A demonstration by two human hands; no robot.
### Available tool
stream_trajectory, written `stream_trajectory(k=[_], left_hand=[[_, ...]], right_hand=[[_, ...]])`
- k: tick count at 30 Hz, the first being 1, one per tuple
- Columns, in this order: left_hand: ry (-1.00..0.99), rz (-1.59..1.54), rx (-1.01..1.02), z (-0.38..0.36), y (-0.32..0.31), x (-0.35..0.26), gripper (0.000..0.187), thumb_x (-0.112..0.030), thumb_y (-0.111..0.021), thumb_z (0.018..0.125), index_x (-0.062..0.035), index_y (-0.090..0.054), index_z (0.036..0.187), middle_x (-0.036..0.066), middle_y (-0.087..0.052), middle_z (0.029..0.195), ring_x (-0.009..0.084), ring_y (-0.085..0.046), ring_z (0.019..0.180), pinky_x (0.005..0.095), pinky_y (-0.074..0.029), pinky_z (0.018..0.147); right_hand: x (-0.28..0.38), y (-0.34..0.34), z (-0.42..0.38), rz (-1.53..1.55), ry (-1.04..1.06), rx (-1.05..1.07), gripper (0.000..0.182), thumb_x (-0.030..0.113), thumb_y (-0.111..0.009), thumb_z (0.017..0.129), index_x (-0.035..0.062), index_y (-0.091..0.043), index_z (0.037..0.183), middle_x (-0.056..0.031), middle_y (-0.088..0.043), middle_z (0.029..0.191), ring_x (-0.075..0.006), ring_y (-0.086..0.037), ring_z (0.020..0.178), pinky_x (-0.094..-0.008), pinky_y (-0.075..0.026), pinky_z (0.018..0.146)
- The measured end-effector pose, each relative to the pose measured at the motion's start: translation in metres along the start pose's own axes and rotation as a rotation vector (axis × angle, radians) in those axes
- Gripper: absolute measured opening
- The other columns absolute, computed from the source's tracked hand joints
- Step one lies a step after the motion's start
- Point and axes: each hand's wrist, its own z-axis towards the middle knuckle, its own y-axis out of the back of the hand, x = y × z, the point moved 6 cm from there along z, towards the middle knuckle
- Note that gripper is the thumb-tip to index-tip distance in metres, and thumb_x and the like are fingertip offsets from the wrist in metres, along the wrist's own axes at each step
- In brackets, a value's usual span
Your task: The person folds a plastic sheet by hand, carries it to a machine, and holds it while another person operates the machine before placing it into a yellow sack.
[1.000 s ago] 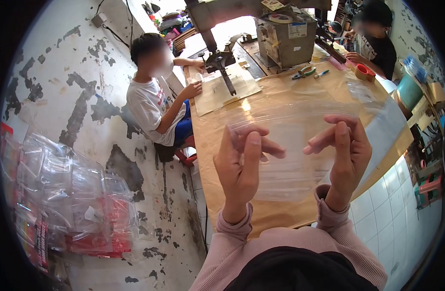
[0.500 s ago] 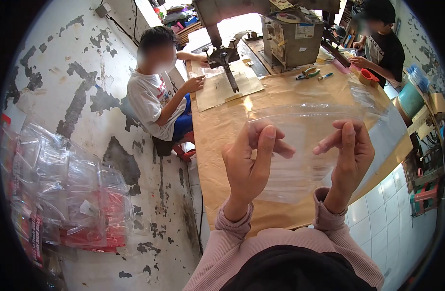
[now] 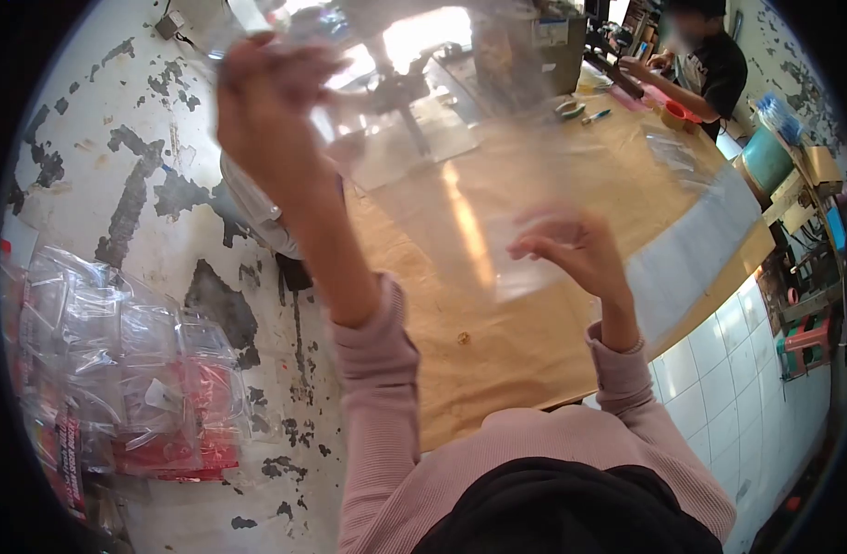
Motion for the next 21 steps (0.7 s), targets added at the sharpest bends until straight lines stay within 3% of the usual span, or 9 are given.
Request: stream_trajectory(k=[4,6,8,9,10,11,15,18,21], left_hand=[[-0.210,-0.075,-0.167,0.074,0.048,-0.027,0.021,-0.016,-0.048,0.085,-0.0015,-0.050,0.100,0.007,-0.055,0.079,0.0182,-0.055,0.067,0.0267,-0.043,0.067],[-0.420,-0.142,-0.114,0.113,0.124,-0.015,0.022,-0.019,-0.049,0.085,-0.0018,-0.051,0.098,0.008,-0.055,0.077,0.0196,-0.054,0.064,0.0282,-0.044,0.069],[-0.594,0.491,-0.142,0.085,0.190,-0.031,0.029,-0.020,-0.046,0.086,0.0037,-0.047,0.103,0.005,-0.053,0.074,0.0156,-0.049,0.063,0.0270,-0.041,0.058],[-0.696,0.775,-0.194,0.070,0.223,-0.037,0.032,-0.020,-0.045,0.087,0.0065,-0.044,0.106,0.004,-0.052,0.072,0.0136,-0.047,0.062,0.0264,-0.039,0.052],[-0.344,0.326,-0.145,0.065,0.269,-0.023,0.034,-0.024,-0.043,0.088,0.0057,-0.044,0.105,0.002,-0.050,0.070,0.0119,-0.046,0.060,0.0283,-0.039,0.052],[-0.139,-0.247,-0.077,0.042,0.297,-0.022,0.036,-0.024,-0.043,0.088,0.0049,-0.039,0.107,-0.001,-0.043,0.065,0.0090,-0.042,0.056,0.0278,-0.036,0.050],[0.021,0.042,-0.537,-0.067,0.388,-0.003,0.035,-0.024,-0.042,0.088,0.0049,-0.040,0.107,0.000,-0.045,0.069,0.0091,-0.043,0.059,0.0264,-0.037,0.052],[0.193,0.210,-0.713,-0.144,0.425,0.030,0.035,-0.024,-0.042,0.089,0.0049,-0.042,0.107,0.001,-0.046,0.072,0.0093,-0.045,0.061,0.0253,-0.038,0.053],[0.343,0.288,-0.797,-0.202,0.443,0.059,0.034,-0.024,-0.042,0.089,0.0049,-0.043,0.107,0.001,-0.048,0.076,0.0094,-0.046,0.064,0.0243,-0.039,0.054]], right_hand=[[-0.090,0.022,-0.001,-0.246,-0.094,0.032,0.014,0.011,-0.065,0.076,0.0034,-0.065,0.088,-0.0061,-0.066,0.077,-0.0129,-0.063,0.073,-0.0244,-0.048,0.066],[-0.114,0.027,-0.015,-0.374,-0.099,-0.024,0.014,0.013,-0.065,0.075,0.0062,-0.067,0.087,-0.0059,-0.066,0.076,-0.0151,-0.063,0.071,-0.0257,-0.048,0.066],[-0.123,0.024,-0.037,-0.525,-0.048,-0.085,0.015,0.017,-0.064,0.075,0.0089,-0.067,0.088,-0.0063,-0.066,0.072,-0.0185,-0.063,0.067,-0.0272,-0.048,0.063],[-0.130,0.020,-0.050,-0.619,-0.135,-0.063,0.012,0.019,-0.061,0.077,0.0136,-0.067,0.085,-0.0045,-0.065,0.074,-0.0194,-0.062,0.074,-0.0338,-0.045,0.073],[-0.135,0.013,-0.066,-0.682,-0.107,-0.026,0.011,0.018,-0.059,0.077,0.0149,-0.067,0.085,-0.0032,-0.065,0.077,-0.0179,-0.061,0.079,-0.0357,-0.042,0.079],[-0.145,0.004,-0.083,-0.745,-0.083,0.014,0.011,0.017,-0.058,0.078,0.0162,-0.067,0.085,-0.0019,-0.065,0.079,-0.0164,-0.060,0.084,-0.0376,-0.039,0.084],[-0.176,-0.033,-0.152,-0.911,-0.083,0.156,0.019,0.009,-0.052,0.078,0.0191,-0.064,0.089,0.0032,-0.063,0.097,-0.0116,-0.052,0.103,-0.0432,-0.025,0.099],[-0.174,-0.043,-0.171,-0.977,0.083,0.098,0.023,0.005,-0.055,0.075,0.0163,-0.063,0.093,0.0062,-0.059,0.107,-0.0115,-0.048,0.110,-0.0411,-0.025,0.100],[-0.172,-0.041,-0.168,-1.010,0.060,0.220,0.025,0.006,-0.055,0.074,0.0155,-0.061,0.096,0.0055,-0.056,0.112,-0.0116,-0.044,0.115,-0.0410,-0.025,0.100]])
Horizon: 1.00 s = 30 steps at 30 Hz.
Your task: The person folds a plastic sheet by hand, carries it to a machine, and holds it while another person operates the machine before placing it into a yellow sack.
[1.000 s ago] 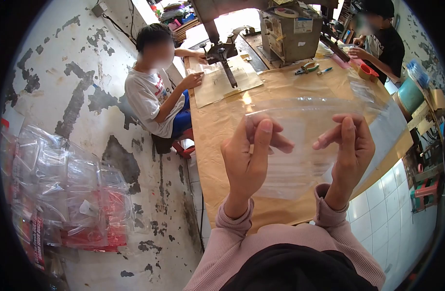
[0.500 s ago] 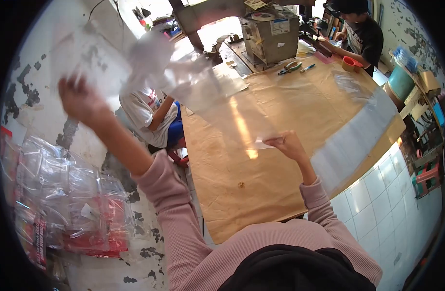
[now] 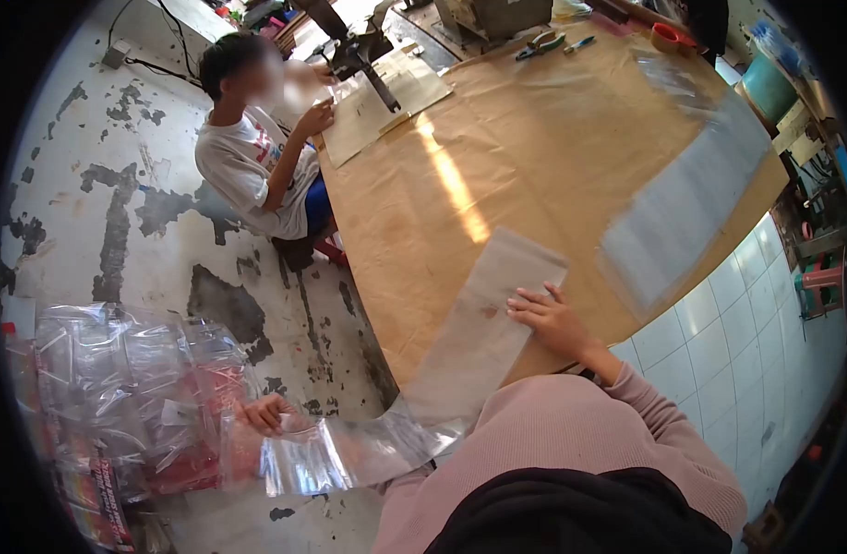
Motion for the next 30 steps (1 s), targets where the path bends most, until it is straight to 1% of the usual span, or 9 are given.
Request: stream_trajectory(k=[8,15,18,19,20,21,22,26,30], left_hand=[[0.150,0.134,0.112,-0.019,-0.033,0.065,0.034,-0.024,-0.042,0.090,0.0049,-0.046,0.107,0.003,-0.051,0.084,0.0098,-0.049,0.070,0.0215,-0.041,0.058],[0.012,0.137,0.708,-0.090,-0.260,0.066,0.034,-0.024,-0.042,0.091,0.0049,-0.049,0.107,0.005,-0.054,0.092,0.0102,-0.051,0.075,0.0191,-0.042,0.061],[-0.258,0.114,1.093,-0.184,-0.382,0.012,0.034,-0.024,-0.041,0.092,0.0049,-0.050,0.107,0.006,-0.056,0.095,0.0103,-0.053,0.077,0.0181,-0.043,0.062],[-0.197,0.019,1.155,-0.218,-0.415,-0.003,0.034,-0.024,-0.041,0.092,0.0049,-0.051,0.107,0.006,-0.056,0.096,0.0104,-0.053,0.078,0.0177,-0.043,0.063],[0.063,-0.127,1.167,-0.254,-0.442,-0.011,0.033,-0.023,-0.043,0.091,0.0049,-0.053,0.104,0.006,-0.056,0.095,0.0109,-0.053,0.078,0.0180,-0.044,0.061],[0.036,-0.254,1.088,-0.294,-0.459,-0.026,0.025,-0.020,-0.046,0.090,0.0023,-0.055,0.099,0.003,-0.056,0.084,0.0060,-0.051,0.069,0.0157,-0.040,0.053],[-0.031,-0.274,1.216,-0.350,-0.465,-0.055,0.023,-0.019,-0.045,0.091,0.0012,-0.055,0.094,0.001,-0.054,0.074,0.0038,-0.047,0.059,0.0153,-0.035,0.046],[-0.117,-0.436,1.510,-0.573,-0.416,-0.167,0.023,-0.019,-0.042,0.092,-0.0033,-0.052,0.078,-0.003,-0.038,0.043,0.0019,-0.025,0.029,0.0187,-0.014,0.028],[-0.067,-0.753,1.681,-0.754,-0.338,-0.216,0.025,-0.018,-0.041,0.092,-0.0008,-0.051,0.077,0.000,-0.044,0.047,0.0016,-0.033,0.032,0.0166,-0.018,0.030]], right_hand=[[0.000,0.010,0.007,0.034,0.023,0.052,0.025,0.006,-0.051,0.076,0.0169,-0.060,0.097,0.0052,-0.058,0.109,-0.0111,-0.048,0.111,-0.0409,-0.025,0.101],[-0.009,0.058,-0.016,0.071,-0.087,-0.115,0.017,0.009,-0.057,0.071,0.0153,-0.060,0.086,0.0032,-0.063,0.090,-0.0130,-0.059,0.087,-0.0383,-0.035,0.091],[0.000,0.084,-0.045,0.119,-0.160,-0.127,0.014,0.010,-0.059,0.067,0.0141,-0.059,0.080,0.0008,-0.062,0.081,-0.0142,-0.058,0.081,-0.0375,-0.036,0.089],[0.004,0.096,-0.059,0.161,-0.144,-0.189,0.013,0.009,-0.059,0.066,0.0137,-0.059,0.079,0.0004,-0.060,0.076,-0.0146,-0.058,0.077,-0.0372,-0.037,0.086],[0.005,0.104,-0.075,0.136,-0.184,-0.195,0.013,0.009,-0.060,0.068,0.0139,-0.059,0.080,0.0012,-0.060,0.078,-0.0148,-0.058,0.078,-0.0371,-0.037,0.086],[0.006,0.111,-0.092,0.111,-0.219,-0.200,0.013,0.009,-0.062,0.069,0.0141,-0.058,0.081,0.0020,-0.061,0.079,-0.0150,-0.058,0.079,-0.0371,-0.037,0.085],[0.007,0.124,-0.113,0.083,-0.259,-0.290,0.012,0.009,-0.062,0.069,0.0138,-0.058,0.080,0.0015,-0.061,0.079,-0.0159,-0.058,0.079,-0.0365,-0.038,0.084],[0.006,0.178,-0.219,-0.080,-0.438,-0.541,0.008,0.008,-0.061,0.069,0.0118,-0.060,0.076,-0.0008,-0.060,0.075,-0.0192,-0.058,0.077,-0.0351,-0.042,0.077],[-0.006,0.220,-0.374,-0.102,-0.716,-0.705,0.002,0.010,-0.059,0.075,0.0091,-0.059,0.076,-0.0066,-0.060,0.073,-0.0246,-0.058,0.071,-0.0352,-0.044,0.068]])
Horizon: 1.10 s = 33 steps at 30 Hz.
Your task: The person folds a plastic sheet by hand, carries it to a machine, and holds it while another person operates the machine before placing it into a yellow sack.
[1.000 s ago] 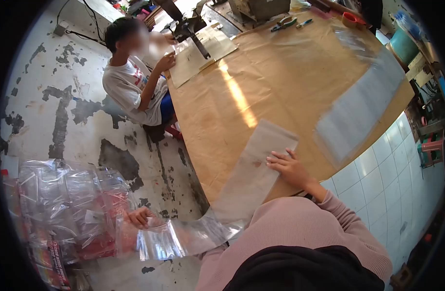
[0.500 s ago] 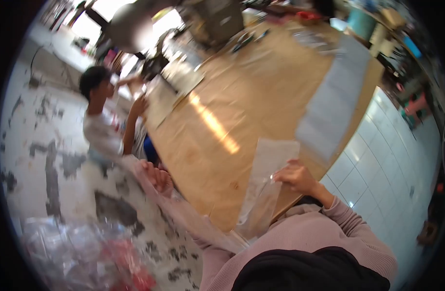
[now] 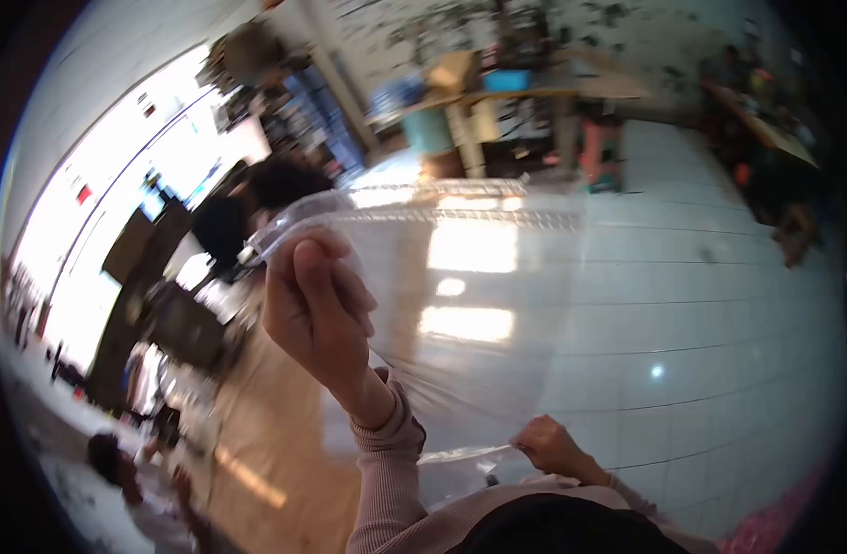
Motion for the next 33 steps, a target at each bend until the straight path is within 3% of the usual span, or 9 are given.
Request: stream_trajectory(k=[4,7,14,18,21,25,27,30,33], left_hand=[[0.094,-0.268,0.180,-0.035,-0.198,0.021,0.024,-0.016,-0.042,0.092,-0.0004,-0.053,0.077,0.000,-0.045,0.044,0.0019,-0.035,0.032,0.0169,-0.020,0.031],[0.102,-0.408,0.392,-0.057,-0.334,0.037,0.021,-0.014,-0.041,0.092,0.0010,-0.053,0.083,0.003,-0.050,0.053,0.0037,-0.039,0.034,0.0169,-0.025,0.032],[0.188,-0.726,0.664,-0.115,-0.599,0.080,0.021,-0.015,-0.041,0.092,0.0010,-0.052,0.085,0.003,-0.050,0.050,0.0041,-0.043,0.037,0.0164,-0.028,0.034],[0.240,-0.836,0.752,-0.136,-0.723,0.119,0.025,-0.019,-0.040,0.093,0.0010,-0.051,0.083,0.004,-0.050,0.050,0.0056,-0.046,0.038,0.0159,-0.029,0.036],[0.314,-1.008,0.834,-0.140,-0.817,0.154,0.020,-0.016,-0.039,0.092,0.0009,-0.050,0.087,0.004,-0.052,0.052,0.0066,-0.048,0.041,0.0163,-0.029,0.037],[0.350,-0.959,0.888,-0.138,-0.926,0.193,0.020,-0.014,-0.039,0.092,0.0011,-0.050,0.087,0.004,-0.052,0.051,0.0066,-0.049,0.042,0.0168,-0.030,0.038],[0.382,-0.941,0.931,-0.146,-0.976,0.217,0.020,-0.014,-0.039,0.092,0.0012,-0.050,0.086,0.004,-0.052,0.051,0.0067,-0.049,0.042,0.0174,-0.031,0.039],[0.345,-0.890,1.019,-0.166,-1.044,0.263,0.018,-0.010,-0.039,0.091,0.0025,-0.050,0.084,0.005,-0.053,0.050,0.0093,-0.051,0.043,0.0195,-0.035,0.041],[0.336,-0.855,1.062,-0.190,-1.120,0.316,0.021,-0.014,-0.039,0.091,0.0018,-0.050,0.082,0.004,-0.052,0.052,0.0087,-0.051,0.042,0.0181,-0.034,0.040]], right_hand=[[-0.117,0.107,-0.083,-0.072,-0.472,-0.168,0.013,0.017,-0.055,0.080,0.0040,-0.059,0.081,-0.0130,-0.060,0.072,-0.0305,-0.057,0.070,-0.0393,-0.044,0.065],[-0.187,0.165,-0.134,0.029,-0.783,-0.309,0.015,0.017,-0.054,0.082,0.0028,-0.058,0.082,-0.0133,-0.060,0.072,-0.0299,-0.058,0.067,-0.0377,-0.045,0.062],[-0.336,0.263,-0.197,-0.071,-1.041,-0.586,0.016,0.018,-0.053,0.082,0.0030,-0.058,0.085,-0.0137,-0.061,0.074,-0.0299,-0.059,0.067,-0.0361,-0.045,0.061],[-0.427,0.308,-0.229,-0.279,-1.339,-0.316,0.023,0.024,-0.053,0.082,0.0023,-0.059,0.085,-0.0153,-0.061,0.077,-0.0335,-0.058,0.074,-0.0406,-0.045,0.066],[-0.498,0.355,-0.252,-0.179,-1.582,-0.207,0.026,0.027,-0.054,0.079,0.0016,-0.059,0.085,-0.0175,-0.060,0.079,-0.0346,-0.057,0.079,-0.0438,-0.044,0.070],[-0.548,0.480,-0.235,-0.336,-1.504,-0.471,0.021,0.022,-0.052,0.079,0.0043,-0.060,0.087,-0.0135,-0.060,0.087,-0.0314,-0.056,0.084,-0.0416,-0.045,0.074],[-0.544,0.583,-0.180,-0.333,-1.343,-0.736,0.024,0.021,-0.054,0.080,0.0030,-0.058,0.095,-0.0141,-0.059,0.096,-0.0281,-0.055,0.093,-0.0370,-0.044,0.080],[-0.577,0.685,-0.135,-0.074,-1.148,-1.230,0.040,0.032,-0.055,0.082,0.0005,-0.053,0.108,-0.0138,-0.057,0.105,-0.0251,-0.053,0.102,-0.0342,-0.041,0.087],[-0.631,0.774,-0.095,-0.056,-0.775,-1.318,0.060,0.046,-0.053,0.081,-0.0012,-0.045,0.117,-0.0138,-0.053,0.112,-0.0245,-0.052,0.104,-0.0346,-0.040,0.088]])
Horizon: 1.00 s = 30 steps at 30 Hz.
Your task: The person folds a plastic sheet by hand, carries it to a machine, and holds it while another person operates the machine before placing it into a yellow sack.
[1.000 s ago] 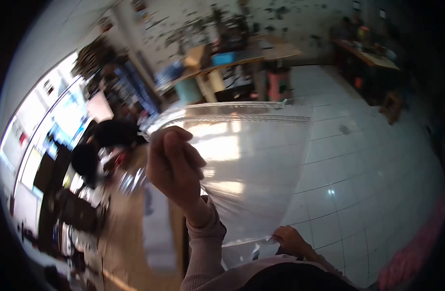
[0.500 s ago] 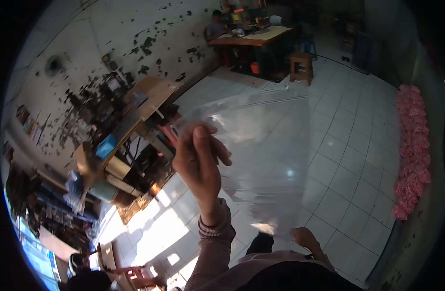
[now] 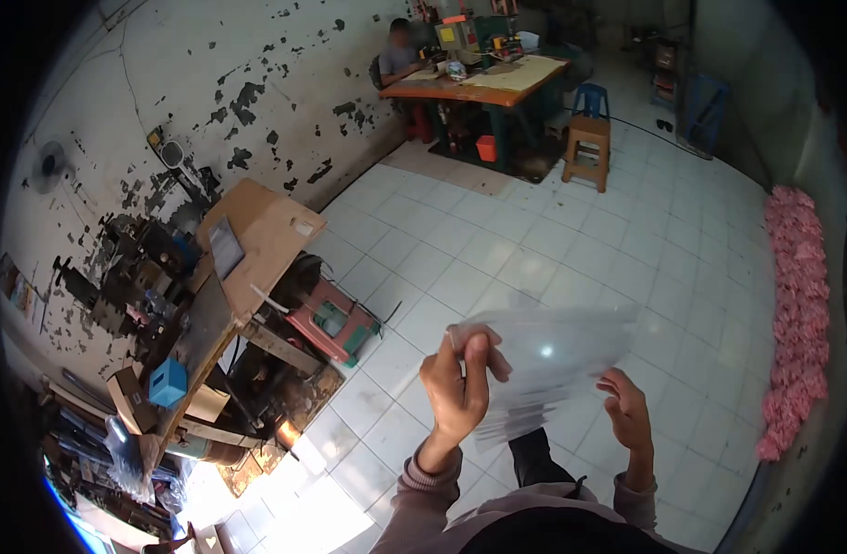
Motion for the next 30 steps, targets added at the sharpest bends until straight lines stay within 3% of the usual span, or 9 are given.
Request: stream_trajectory(k=[1,5,8,9,12,14,18,22,30], left_hand=[[0.009,0.009,-0.003,0.018,0.005,0.026,0.023,-0.017,-0.039,0.092,0.0013,-0.049,0.082,0.004,-0.051,0.053,0.0080,-0.050,0.042,0.0172,-0.033,0.040],[0.021,0.129,0.041,0.107,0.038,0.104,0.021,-0.013,-0.038,0.092,0.0017,-0.050,0.082,0.006,-0.053,0.054,0.0098,-0.053,0.044,0.0176,-0.035,0.041],[0.120,0.202,-0.066,0.172,0.079,0.160,0.010,-0.001,-0.042,0.088,0.0033,-0.050,0.084,0.009,-0.056,0.059,0.0128,-0.057,0.048,0.0214,-0.041,0.044],[0.125,0.277,-0.119,0.196,0.096,0.170,0.011,-0.002,-0.042,0.088,0.0027,-0.051,0.084,0.008,-0.056,0.057,0.0119,-0.057,0.048,0.0201,-0.040,0.043],[0.178,0.381,-0.394,0.246,0.138,0.216,0.015,-0.006,-0.041,0.089,0.0017,-0.051,0.080,0.006,-0.055,0.051,0.0105,-0.054,0.044,0.0187,-0.039,0.043],[0.136,0.418,-0.427,0.286,0.150,0.255,0.017,-0.008,-0.040,0.089,0.0020,-0.050,0.079,0.006,-0.054,0.052,0.0098,-0.052,0.042,0.0189,-0.038,0.042],[0.134,0.329,-0.377,0.373,0.161,0.364,0.020,-0.013,-0.040,0.091,0.0022,-0.049,0.081,0.006,-0.052,0.054,0.0105,-0.051,0.043,0.0195,-0.038,0.042],[0.223,0.113,-0.112,0.491,0.149,0.470,0.024,-0.019,-0.036,0.093,0.0027,-0.046,0.092,0.010,-0.054,0.059,0.0140,-0.054,0.048,0.0223,-0.042,0.047],[0.491,-0.365,0.289,0.730,0.096,0.635,0.031,-0.022,-0.027,0.095,0.0020,-0.046,0.099,0.012,-0.062,0.071,0.0164,-0.062,0.066,0.0236,-0.048,0.058]], right_hand=[[0.009,-0.014,0.041,0.032,0.034,0.031,0.075,0.057,-0.051,0.077,-0.0053,-0.043,0.118,-0.0162,-0.051,0.114,-0.0258,-0.053,0.102,-0.0353,-0.040,0.088],[0.021,-0.077,0.197,0.309,0.170,0.034,0.080,0.058,-0.053,0.075,-0.0096,-0.042,0.116,-0.0212,-0.054,0.107,-0.0268,-0.057,0.096,-0.0357,-0.043,0.084],[0.036,-0.141,0.310,0.431,0.224,0.260,0.066,0.048,-0.052,0.081,-0.0096,-0.045,0.113,-0.0204,-0.059,0.097,-0.0276,-0.060,0.089,-0.0352,-0.047,0.078],[0.034,-0.161,0.345,0.414,0.166,0.333,0.050,0.037,-0.048,0.087,-0.0078,-0.049,0.110,-0.0179,-0.062,0.090,-0.0257,-0.061,0.085,-0.0333,-0.049,0.075],[0.038,-0.222,0.436,0.416,0.198,0.505,0.040,0.028,-0.042,0.090,-0.0084,-0.051,0.104,-0.0207,-0.063,0.085,-0.0257,-0.063,0.078,-0.0329,-0.049,0.070],[0.015,-0.261,0.488,0.422,0.338,0.599,0.031,0.019,-0.045,0.089,-0.0034,-0.052,0.109,-0.0144,-0.063,0.091,-0.0222,-0.063,0.081,-0.0298,-0.049,0.073],[-0.041,-0.303,0.600,0.192,0.143,0.568,0.029,0.017,-0.043,0.089,-0.0040,-0.054,0.106,-0.0131,-0.065,0.082,-0.0210,-0.064,0.075,-0.0287,-0.050,0.066],[-0.075,-0.309,0.727,0.408,-0.031,0.237,0.028,0.015,-0.038,0.091,-0.0085,-0.053,0.095,-0.0164,-0.063,0.077,-0.0210,-0.064,0.067,-0.0257,-0.051,0.056],[-0.115,-0.307,0.956,0.289,-0.006,-0.178,0.030,0.017,-0.037,0.092,-0.0100,-0.051,0.094,-0.0195,-0.062,0.074,-0.0244,-0.063,0.062,-0.0291,-0.052,0.053]])
